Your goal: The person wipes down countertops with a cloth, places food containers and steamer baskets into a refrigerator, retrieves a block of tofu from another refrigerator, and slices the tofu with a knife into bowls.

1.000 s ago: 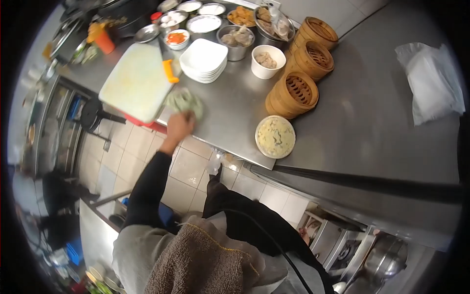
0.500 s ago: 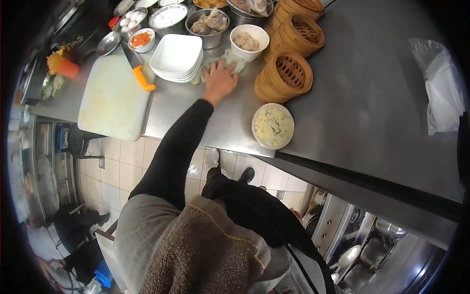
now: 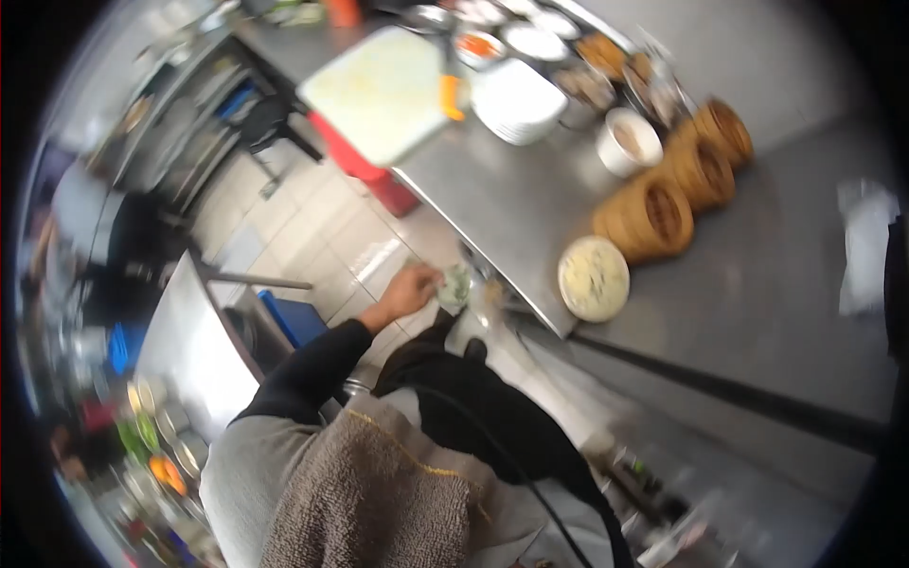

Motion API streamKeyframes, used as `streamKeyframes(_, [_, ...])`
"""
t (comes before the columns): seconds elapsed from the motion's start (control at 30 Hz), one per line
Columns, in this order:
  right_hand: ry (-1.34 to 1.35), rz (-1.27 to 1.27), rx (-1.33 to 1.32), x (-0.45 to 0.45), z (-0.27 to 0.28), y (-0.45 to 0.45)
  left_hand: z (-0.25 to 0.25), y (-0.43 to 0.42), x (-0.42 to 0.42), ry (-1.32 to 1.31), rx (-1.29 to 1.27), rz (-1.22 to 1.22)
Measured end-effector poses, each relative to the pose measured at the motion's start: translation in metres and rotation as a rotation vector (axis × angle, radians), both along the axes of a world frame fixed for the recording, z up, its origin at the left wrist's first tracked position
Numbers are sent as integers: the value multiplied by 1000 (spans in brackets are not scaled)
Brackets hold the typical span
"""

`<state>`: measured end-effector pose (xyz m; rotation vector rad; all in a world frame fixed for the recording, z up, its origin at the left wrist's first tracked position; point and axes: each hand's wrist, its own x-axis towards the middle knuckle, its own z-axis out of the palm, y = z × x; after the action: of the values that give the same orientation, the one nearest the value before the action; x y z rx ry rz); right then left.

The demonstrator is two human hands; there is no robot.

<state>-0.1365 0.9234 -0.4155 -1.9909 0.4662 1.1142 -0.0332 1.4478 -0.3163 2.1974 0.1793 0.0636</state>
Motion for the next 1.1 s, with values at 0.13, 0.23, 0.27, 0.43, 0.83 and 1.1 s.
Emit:
streamKeyframes(0.13, [-101,317,140,85,-4,63,-2,-1,-113,28,-518,789])
streamKeyframes(0.23, [-223,543,393,128,47,169,43,-19,-166,-132,-1068,1016])
streamKeyframes(0.27, [-206,626,566,135,47,201,47,-24,-181,-242,-1255,1041])
streamKeyframes(0.43, [695,568,908,96,178,393,81,-55,-215,-368,-1387,859])
streamKeyframes(0.83, [-449,2515,1232,-166,227,614,158,-61,-471,-831,-246,1871])
streamKeyframes(1.1, [-181,2834,2247,-329,127,590,110,-122,-533,-822,12,2634])
